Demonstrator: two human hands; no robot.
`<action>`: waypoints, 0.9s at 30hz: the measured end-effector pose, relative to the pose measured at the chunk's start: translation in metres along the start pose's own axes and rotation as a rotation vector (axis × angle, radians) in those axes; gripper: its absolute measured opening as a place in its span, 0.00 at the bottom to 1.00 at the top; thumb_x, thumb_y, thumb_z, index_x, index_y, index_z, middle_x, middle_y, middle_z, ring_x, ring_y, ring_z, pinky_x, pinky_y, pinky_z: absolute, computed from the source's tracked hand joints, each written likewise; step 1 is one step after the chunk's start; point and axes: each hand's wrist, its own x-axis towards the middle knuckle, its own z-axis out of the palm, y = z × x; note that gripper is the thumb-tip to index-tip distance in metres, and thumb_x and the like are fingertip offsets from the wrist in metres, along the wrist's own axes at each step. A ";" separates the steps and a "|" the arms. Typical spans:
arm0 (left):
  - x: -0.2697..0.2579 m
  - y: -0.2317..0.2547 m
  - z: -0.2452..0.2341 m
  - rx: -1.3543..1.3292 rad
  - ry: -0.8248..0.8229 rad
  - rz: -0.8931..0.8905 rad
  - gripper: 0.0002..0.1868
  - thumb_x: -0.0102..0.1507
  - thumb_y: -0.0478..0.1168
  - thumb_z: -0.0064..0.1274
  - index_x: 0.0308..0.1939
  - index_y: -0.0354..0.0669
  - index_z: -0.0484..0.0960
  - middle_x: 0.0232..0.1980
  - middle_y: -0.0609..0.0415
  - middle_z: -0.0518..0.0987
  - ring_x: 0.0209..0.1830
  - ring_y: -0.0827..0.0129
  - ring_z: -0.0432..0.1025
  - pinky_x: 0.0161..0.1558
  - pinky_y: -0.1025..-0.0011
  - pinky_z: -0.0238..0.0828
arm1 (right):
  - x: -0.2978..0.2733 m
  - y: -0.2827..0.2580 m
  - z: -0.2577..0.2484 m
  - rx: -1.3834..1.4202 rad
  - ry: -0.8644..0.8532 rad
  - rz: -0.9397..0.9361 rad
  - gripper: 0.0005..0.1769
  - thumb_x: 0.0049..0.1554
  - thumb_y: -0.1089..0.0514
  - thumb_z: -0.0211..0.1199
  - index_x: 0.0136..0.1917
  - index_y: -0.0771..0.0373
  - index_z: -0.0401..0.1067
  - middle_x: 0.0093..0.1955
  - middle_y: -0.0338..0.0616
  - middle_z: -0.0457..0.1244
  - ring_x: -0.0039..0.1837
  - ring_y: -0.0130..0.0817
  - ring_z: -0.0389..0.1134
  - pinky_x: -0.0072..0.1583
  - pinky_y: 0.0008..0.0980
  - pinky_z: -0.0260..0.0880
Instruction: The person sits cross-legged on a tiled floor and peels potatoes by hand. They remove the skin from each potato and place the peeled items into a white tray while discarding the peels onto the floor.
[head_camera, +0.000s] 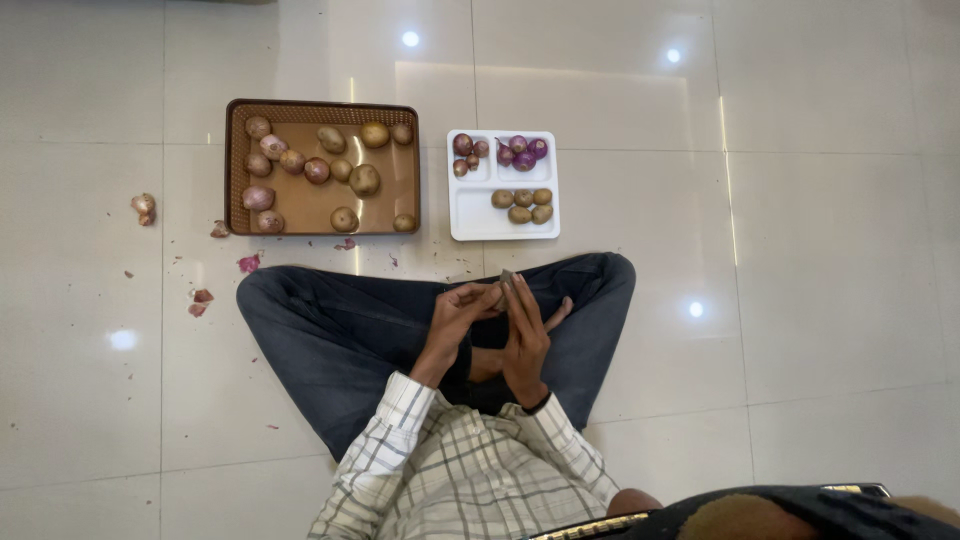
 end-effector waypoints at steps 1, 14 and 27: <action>-0.003 -0.006 0.005 -0.007 -0.038 -0.018 0.20 0.64 0.47 0.62 0.50 0.34 0.86 0.44 0.49 0.86 0.44 0.70 0.81 0.50 0.72 0.81 | -0.002 0.005 -0.011 0.054 -0.010 -0.010 0.21 0.67 0.68 0.49 0.70 0.59 0.72 0.72 0.43 0.65 0.75 0.37 0.65 0.82 0.58 0.28; -0.026 -0.034 0.078 0.191 -0.218 0.141 0.19 0.55 0.36 0.70 0.48 0.36 0.84 0.45 0.46 0.86 0.46 0.67 0.82 0.53 0.70 0.83 | -0.013 0.036 -0.130 0.427 -0.114 0.558 0.15 0.65 0.61 0.60 0.63 0.66 0.77 0.46 0.48 0.73 0.43 0.26 0.71 0.45 0.25 0.72; -0.044 0.001 0.047 -0.132 -0.305 -0.066 0.14 0.64 0.43 0.57 0.50 0.39 0.83 0.41 0.52 0.85 0.38 0.71 0.80 0.40 0.75 0.81 | -0.020 -0.017 -0.116 0.255 -0.037 0.075 0.17 0.62 0.68 0.61 0.64 0.65 0.76 0.65 0.49 0.68 0.67 0.44 0.71 0.65 0.36 0.75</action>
